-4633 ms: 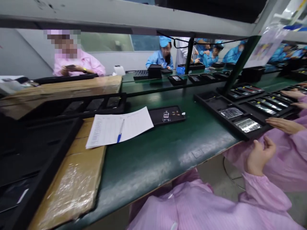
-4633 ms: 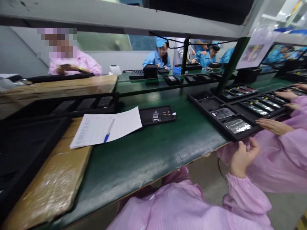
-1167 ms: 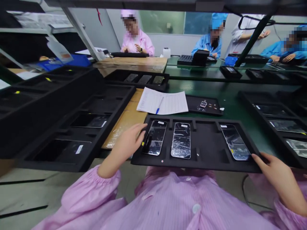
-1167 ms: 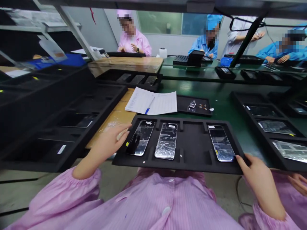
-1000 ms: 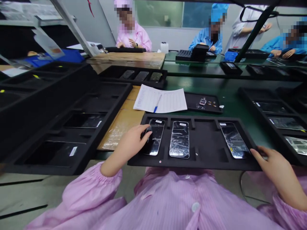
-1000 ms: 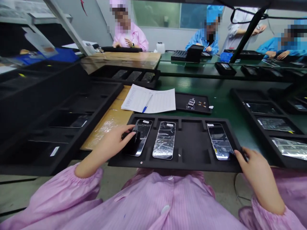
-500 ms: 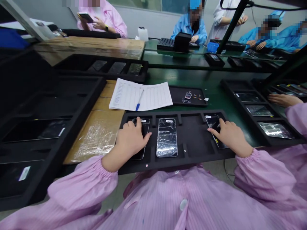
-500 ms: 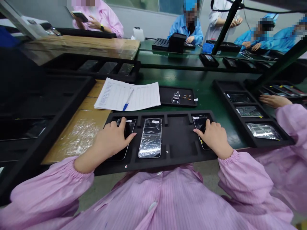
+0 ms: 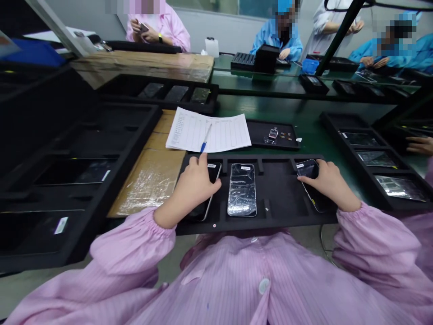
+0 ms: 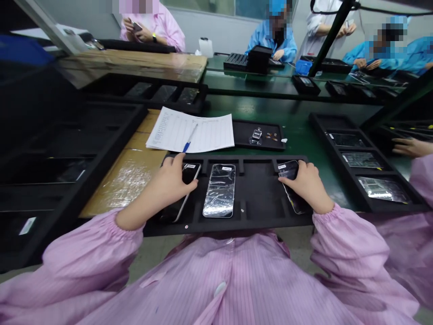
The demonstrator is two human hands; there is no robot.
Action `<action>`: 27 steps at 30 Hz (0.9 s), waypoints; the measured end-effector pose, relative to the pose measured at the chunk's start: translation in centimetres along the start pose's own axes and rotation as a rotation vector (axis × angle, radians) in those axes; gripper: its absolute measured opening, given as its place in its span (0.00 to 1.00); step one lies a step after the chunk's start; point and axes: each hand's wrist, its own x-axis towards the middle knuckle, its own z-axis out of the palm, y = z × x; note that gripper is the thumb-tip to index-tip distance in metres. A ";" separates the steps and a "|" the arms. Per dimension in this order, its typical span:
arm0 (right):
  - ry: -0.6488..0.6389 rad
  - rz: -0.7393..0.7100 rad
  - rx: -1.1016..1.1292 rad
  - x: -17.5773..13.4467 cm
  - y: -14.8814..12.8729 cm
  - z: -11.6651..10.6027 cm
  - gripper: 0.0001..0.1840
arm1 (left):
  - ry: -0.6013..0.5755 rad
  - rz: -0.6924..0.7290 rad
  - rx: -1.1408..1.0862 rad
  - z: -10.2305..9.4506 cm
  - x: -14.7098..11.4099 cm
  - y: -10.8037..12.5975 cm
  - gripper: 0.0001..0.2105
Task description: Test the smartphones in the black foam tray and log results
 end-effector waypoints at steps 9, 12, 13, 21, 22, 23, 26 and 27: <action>-0.086 -0.447 0.230 5.6 -3.3 -1.4 0.22 | 0.024 0.122 -0.016 -3.4 -1.0 -1.1 0.26; -0.178 -0.583 0.276 8.0 -7.2 -0.7 0.20 | 0.013 0.142 -0.053 -3.2 -3.5 -0.8 0.24; -0.207 -0.604 0.283 8.5 -8.2 -0.4 0.19 | 0.015 0.147 -0.052 -2.6 -4.2 -0.7 0.24; -0.357 -0.679 0.330 10.6 -9.3 -1.5 0.24 | 0.165 0.174 -0.212 0.9 -6.0 -3.0 0.29; -0.366 -0.688 0.337 10.8 -9.1 -2.2 0.26 | 0.250 0.152 -0.290 0.6 -6.6 -3.7 0.28; -0.370 -0.701 0.340 11.1 -9.0 -3.1 0.27 | 0.339 0.121 -0.373 0.2 -7.3 -4.4 0.26; -0.395 -0.734 0.433 12.0 -8.8 -5.7 0.30 | 0.589 -0.033 -0.691 -0.5 -9.6 -6.0 0.24; -0.421 -0.722 0.506 12.3 -8.8 -6.5 0.31 | 0.669 -0.096 -0.821 -0.5 -10.2 -6.2 0.23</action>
